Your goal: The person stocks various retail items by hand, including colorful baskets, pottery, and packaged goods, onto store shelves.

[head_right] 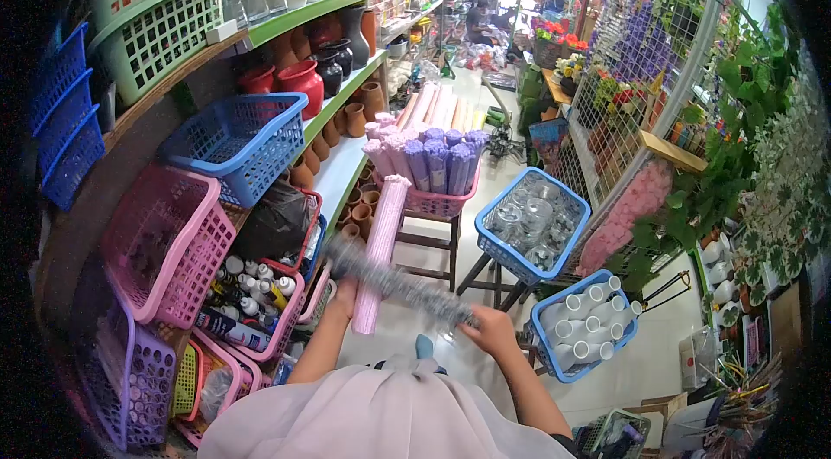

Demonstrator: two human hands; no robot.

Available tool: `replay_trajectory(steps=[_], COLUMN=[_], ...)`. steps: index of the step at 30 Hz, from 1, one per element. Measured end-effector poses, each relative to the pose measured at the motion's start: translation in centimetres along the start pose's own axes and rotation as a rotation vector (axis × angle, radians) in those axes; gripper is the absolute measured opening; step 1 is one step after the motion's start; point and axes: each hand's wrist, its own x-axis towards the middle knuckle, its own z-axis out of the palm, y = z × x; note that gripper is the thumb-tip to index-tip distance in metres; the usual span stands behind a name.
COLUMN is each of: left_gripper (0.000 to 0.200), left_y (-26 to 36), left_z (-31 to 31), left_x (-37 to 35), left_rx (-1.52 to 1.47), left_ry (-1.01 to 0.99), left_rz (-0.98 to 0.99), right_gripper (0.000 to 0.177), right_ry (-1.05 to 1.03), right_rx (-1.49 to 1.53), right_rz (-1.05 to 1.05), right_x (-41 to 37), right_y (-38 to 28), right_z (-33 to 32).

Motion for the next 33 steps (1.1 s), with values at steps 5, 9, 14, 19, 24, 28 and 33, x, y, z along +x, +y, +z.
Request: replay_trajectory(steps=[5, 9, 14, 19, 24, 28, 33], left_gripper=[0.051, 0.048, 0.046, 0.050, 0.049, 0.044, 0.041], left_y=[0.8, 0.9, 0.8, 1.7, 1.3, 2.2, 1.5], left_z=[0.9, 3.8, 1.5, 0.9, -0.7, 0.6, -0.7], left_x=[-0.6, -1.3, -0.6, -1.5, -3.0, -4.6, -4.9], left_rx=[0.021, 0.089, 0.206, 0.126, 0.093, -0.018, 0.100], left_ry=[-0.106, 0.074, 0.049, -0.073, -0.071, -0.033, 0.060], left_rz=[-0.094, -0.047, 0.004, 0.020, 0.028, 0.007, 0.178], right_gripper=[0.031, 0.029, 0.034, 0.033, 0.032, 0.032, 0.031], right_ry=[0.079, 0.113, 0.069, 0.133, -0.057, 0.042, -0.057], right_rx=[0.024, 0.058, 0.063, 0.133, 0.019, 0.124, 0.136], right_rz=[-0.012, -0.049, -0.008, 0.077, -0.071, 0.058, -0.066], right_x=[-0.1, -0.8, -0.5, -0.5, -0.6, -0.6, -0.6], right_y=[1.2, 1.0, 2.1, 0.4, -0.4, -0.5, -0.5], right_z=[-0.5, 0.3, -0.1, 1.0, 1.0, 2.5, 2.1])
